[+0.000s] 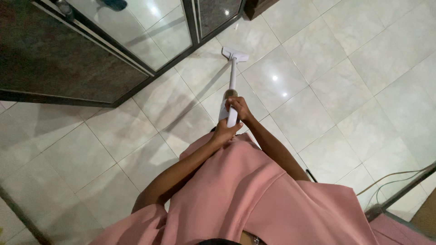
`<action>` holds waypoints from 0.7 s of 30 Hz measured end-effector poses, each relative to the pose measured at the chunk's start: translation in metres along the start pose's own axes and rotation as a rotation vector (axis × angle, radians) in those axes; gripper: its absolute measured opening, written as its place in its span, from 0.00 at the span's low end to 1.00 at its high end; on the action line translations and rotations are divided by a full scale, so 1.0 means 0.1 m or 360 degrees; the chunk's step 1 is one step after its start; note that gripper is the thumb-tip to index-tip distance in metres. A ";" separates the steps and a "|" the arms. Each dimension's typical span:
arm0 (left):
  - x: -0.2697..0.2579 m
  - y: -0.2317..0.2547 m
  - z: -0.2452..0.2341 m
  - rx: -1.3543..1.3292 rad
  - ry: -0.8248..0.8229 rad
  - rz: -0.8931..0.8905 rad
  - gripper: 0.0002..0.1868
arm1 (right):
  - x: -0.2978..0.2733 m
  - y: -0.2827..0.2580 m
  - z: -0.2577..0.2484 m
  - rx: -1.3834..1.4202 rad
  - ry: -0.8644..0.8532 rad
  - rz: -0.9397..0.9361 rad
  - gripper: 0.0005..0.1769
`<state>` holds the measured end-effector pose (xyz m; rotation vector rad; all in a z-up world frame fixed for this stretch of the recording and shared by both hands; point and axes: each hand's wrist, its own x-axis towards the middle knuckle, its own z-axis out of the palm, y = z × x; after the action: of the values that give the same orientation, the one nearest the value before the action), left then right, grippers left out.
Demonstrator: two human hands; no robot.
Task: The person vacuums the tiled floor using a handheld vacuum cleaner.
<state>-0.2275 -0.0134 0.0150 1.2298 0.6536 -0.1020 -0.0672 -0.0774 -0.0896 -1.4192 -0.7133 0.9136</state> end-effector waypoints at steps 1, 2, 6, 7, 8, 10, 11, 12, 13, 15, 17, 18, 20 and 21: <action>-0.01 0.01 0.00 -0.0004 0.0010 -0.0026 0.15 | 0.01 0.01 0.00 0.0006 0.0004 0.0010 0.24; -0.02 0.03 0.01 -0.0007 0.0020 -0.0053 0.15 | 0.01 0.02 0.00 0.0005 0.0006 0.0005 0.24; -0.04 0.11 0.00 0.0001 0.0081 -0.0130 0.14 | 0.03 0.11 0.04 0.0125 0.0035 -0.0050 0.25; -0.04 0.12 -0.01 -0.0045 0.0065 -0.0139 0.15 | 0.04 0.13 0.03 0.0125 0.0048 -0.0059 0.26; -0.04 0.13 -0.02 -0.0090 0.0049 -0.0147 0.15 | 0.07 0.15 0.01 0.0121 0.0051 -0.0066 0.26; 0.02 0.13 -0.02 -0.0069 0.0068 -0.0162 0.15 | 0.12 0.21 0.00 0.0067 0.0090 -0.0038 0.27; 0.05 0.12 0.00 -0.0050 0.0094 -0.0181 0.14 | 0.13 0.23 -0.02 0.0069 0.0096 -0.0040 0.27; 0.09 0.11 0.01 -0.0044 0.0090 -0.0181 0.14 | 0.14 0.23 -0.04 0.0092 0.0099 -0.0068 0.26; 0.14 0.11 0.03 -0.0025 0.0091 -0.0197 0.13 | 0.15 0.21 -0.07 0.0113 0.0107 -0.0095 0.26; 0.23 0.11 0.07 0.0000 0.0083 -0.0215 0.13 | 0.16 0.17 -0.13 0.0110 0.0149 -0.0073 0.25; 0.32 0.11 0.13 0.0156 0.0100 -0.0184 0.13 | 0.15 0.10 -0.21 0.0108 0.0189 -0.0056 0.24; 0.37 0.11 0.15 0.0164 0.0094 -0.0181 0.13 | 0.16 0.07 -0.26 0.0115 0.0178 -0.0069 0.25; 0.49 0.09 0.20 0.0005 0.0034 -0.0152 0.11 | 0.19 0.03 -0.37 0.0126 0.0172 -0.0088 0.26; 0.58 0.09 0.22 0.0012 0.0027 -0.0145 0.11 | 0.23 0.02 -0.44 0.0078 0.0181 -0.0121 0.26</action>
<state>-0.1673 -0.0144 -0.0036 1.2095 0.7246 -0.1698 -0.0182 -0.0804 -0.0963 -1.3800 -0.6509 0.7802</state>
